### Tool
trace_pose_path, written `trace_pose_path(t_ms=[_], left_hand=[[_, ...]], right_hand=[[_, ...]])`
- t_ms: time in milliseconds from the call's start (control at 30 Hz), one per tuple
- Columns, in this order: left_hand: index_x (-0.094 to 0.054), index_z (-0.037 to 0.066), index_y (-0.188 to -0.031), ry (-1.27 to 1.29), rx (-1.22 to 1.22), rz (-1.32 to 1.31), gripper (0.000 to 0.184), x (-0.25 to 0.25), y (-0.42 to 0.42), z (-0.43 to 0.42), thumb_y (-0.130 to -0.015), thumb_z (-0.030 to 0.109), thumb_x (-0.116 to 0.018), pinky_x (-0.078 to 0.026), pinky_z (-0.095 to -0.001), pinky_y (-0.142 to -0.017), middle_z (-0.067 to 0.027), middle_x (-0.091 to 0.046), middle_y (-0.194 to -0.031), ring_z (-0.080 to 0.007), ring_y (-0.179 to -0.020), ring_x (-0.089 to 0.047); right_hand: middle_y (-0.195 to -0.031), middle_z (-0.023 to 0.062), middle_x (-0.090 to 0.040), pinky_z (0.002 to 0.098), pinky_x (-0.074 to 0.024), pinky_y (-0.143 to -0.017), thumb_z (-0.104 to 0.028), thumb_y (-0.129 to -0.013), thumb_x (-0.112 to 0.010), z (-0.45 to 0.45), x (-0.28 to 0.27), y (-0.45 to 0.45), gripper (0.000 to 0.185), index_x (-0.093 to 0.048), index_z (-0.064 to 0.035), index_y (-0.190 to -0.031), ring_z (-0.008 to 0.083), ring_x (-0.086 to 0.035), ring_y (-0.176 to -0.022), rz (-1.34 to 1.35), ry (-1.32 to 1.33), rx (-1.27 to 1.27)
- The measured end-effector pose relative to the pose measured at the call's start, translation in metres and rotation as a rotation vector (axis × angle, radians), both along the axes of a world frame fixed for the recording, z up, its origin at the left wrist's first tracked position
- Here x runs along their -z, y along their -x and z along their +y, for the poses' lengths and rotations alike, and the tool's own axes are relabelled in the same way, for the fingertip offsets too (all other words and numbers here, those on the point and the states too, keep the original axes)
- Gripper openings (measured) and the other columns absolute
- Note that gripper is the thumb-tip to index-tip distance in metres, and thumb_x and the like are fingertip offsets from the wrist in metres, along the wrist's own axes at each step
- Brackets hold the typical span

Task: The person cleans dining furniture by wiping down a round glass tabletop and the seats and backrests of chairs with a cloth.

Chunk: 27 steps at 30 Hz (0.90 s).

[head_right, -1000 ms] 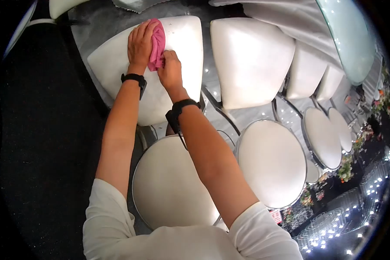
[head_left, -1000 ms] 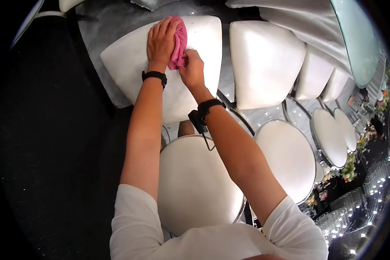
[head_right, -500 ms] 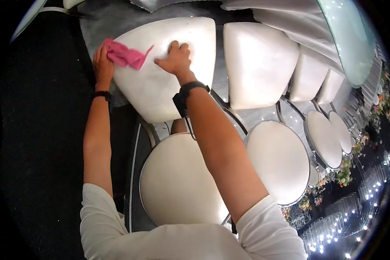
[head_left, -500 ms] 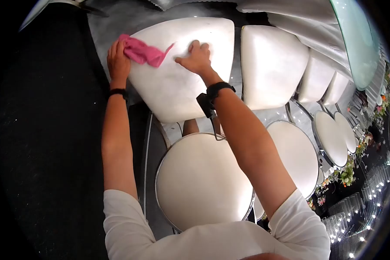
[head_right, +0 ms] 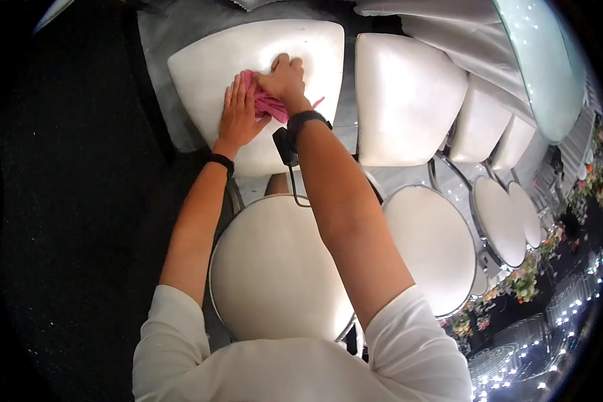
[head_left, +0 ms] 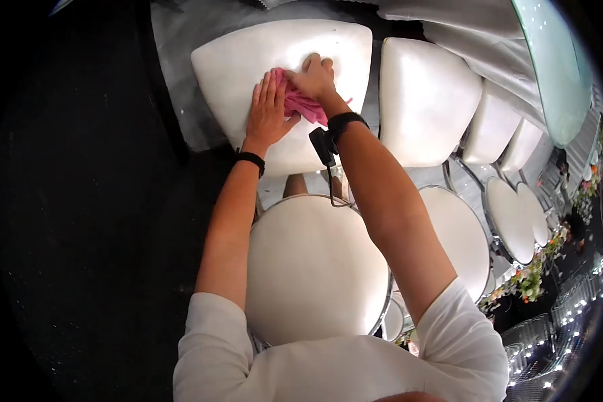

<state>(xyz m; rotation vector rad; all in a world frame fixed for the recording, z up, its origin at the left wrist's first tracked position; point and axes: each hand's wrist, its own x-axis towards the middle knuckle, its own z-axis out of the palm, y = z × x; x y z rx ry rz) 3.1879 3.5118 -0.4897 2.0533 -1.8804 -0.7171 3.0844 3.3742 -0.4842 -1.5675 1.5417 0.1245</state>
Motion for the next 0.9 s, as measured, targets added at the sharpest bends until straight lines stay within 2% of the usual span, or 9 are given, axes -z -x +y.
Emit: trace_pose_path(t_ms=[167,267,333,400,567,600,633,733,900], left_hand=[[-0.030,0.002,-0.149,-0.061,0.315,-0.075,0.085,-0.009,-0.018,0.072,-0.082,0.034,-0.072,-0.018,-0.0509,-0.120,-0.0205,-0.027,-0.157,-0.0343,-0.148,-0.022],[-0.030,0.004,-0.150,-0.036,0.390,-0.287,0.084,-0.003,-0.032,0.117,-0.083,0.032,-0.072,-0.022,-0.0496,-0.119,-0.0201,-0.030,-0.156,-0.0334,-0.147,-0.025],[-0.028,0.005,-0.152,0.025,0.366,-0.444,0.086,-0.004,-0.037,0.126,-0.083,0.033,-0.071,-0.025,-0.0488,-0.118,-0.0203,-0.031,-0.155,-0.0335,-0.147,-0.026],[-0.021,0.003,-0.154,-0.243,0.025,-0.245,0.095,-0.011,-0.042,0.116,-0.080,0.029,-0.075,-0.030,-0.0475,-0.115,-0.0237,-0.030,-0.155,-0.0380,-0.142,-0.033],[-0.014,-0.006,-0.151,-0.176,-0.641,0.347,0.104,0.045,-0.071,0.092,-0.074,0.022,-0.078,-0.039,-0.0459,-0.108,-0.0366,-0.034,-0.146,-0.0483,-0.133,-0.040],[-0.021,-0.009,-0.145,-0.205,-0.613,0.463,0.095,0.046,-0.080,0.095,-0.075,0.021,-0.077,-0.042,-0.0467,-0.104,-0.0381,-0.040,-0.139,-0.0491,-0.127,-0.045],[-0.026,-0.011,-0.139,-0.091,-0.384,0.249,0.085,0.062,-0.088,0.108,-0.076,0.020,-0.074,-0.044,-0.0482,-0.099,-0.0370,-0.049,-0.130,-0.0505,-0.118,-0.052],[-0.032,-0.011,-0.135,-0.268,-0.491,0.136,0.070,0.031,-0.068,0.113,-0.081,0.019,-0.066,-0.047,-0.0531,-0.093,-0.0375,-0.059,-0.111,-0.0533,-0.105,-0.057],[-0.037,-0.003,-0.137,-0.552,-0.422,0.171,0.064,0.032,-0.067,0.153,-0.083,0.020,-0.063,-0.047,-0.0522,-0.093,-0.0352,-0.060,-0.112,-0.0507,-0.109,-0.056]], right_hand=[[-0.133,0.0194,-0.043,0.0469,-0.0510,-0.090,-0.045,-0.072,-0.080,0.044,-0.046,0.015,0.073,-0.049,-0.0093,-0.127,0.0353,-0.050,-0.119,0.277,0.213,-0.639],[-0.149,0.0348,-0.025,0.0456,-0.0505,-0.090,-0.040,-0.075,-0.077,0.091,-0.024,0.021,0.068,-0.050,-0.0081,-0.128,0.0358,-0.053,-0.118,0.409,0.357,-0.755],[-0.150,0.0475,-0.008,0.0431,-0.0499,-0.092,-0.037,-0.076,-0.076,0.106,-0.034,0.018,0.063,-0.054,-0.0056,-0.125,0.0399,-0.056,-0.115,0.384,0.154,-0.781],[-0.149,0.0480,-0.007,0.0467,-0.0493,-0.091,-0.044,-0.078,-0.073,0.116,-0.035,0.016,0.065,-0.055,-0.0045,-0.126,0.0409,-0.057,-0.114,0.310,0.041,-0.719],[-0.150,0.0482,-0.007,0.0541,-0.0390,-0.101,-0.053,-0.084,-0.063,0.131,-0.029,-0.001,0.065,-0.057,-0.0036,-0.126,0.0409,-0.054,-0.118,0.478,0.194,-0.728],[-0.150,0.0478,-0.008,0.0561,-0.0345,-0.104,-0.055,-0.087,-0.060,0.143,-0.020,-0.006,0.064,-0.057,-0.0037,-0.125,0.0408,-0.053,-0.119,0.569,0.331,-0.745],[-0.151,0.0467,-0.008,0.0560,-0.0315,-0.106,-0.053,-0.089,-0.059,0.150,-0.019,-0.009,0.063,-0.055,-0.0040,-0.128,0.0400,-0.051,-0.121,0.517,0.309,-0.771],[-0.158,0.0375,-0.006,0.0626,-0.0264,-0.108,-0.041,-0.095,-0.050,0.172,-0.041,-0.012,0.053,-0.049,-0.0067,-0.135,0.0343,-0.050,-0.123,0.395,0.259,-0.960],[-0.160,0.0333,-0.004,0.0644,-0.0279,-0.107,-0.031,-0.092,-0.051,0.202,-0.043,-0.022,0.052,-0.047,-0.0054,-0.136,0.0371,-0.051,-0.124,0.280,0.020,-0.867]])
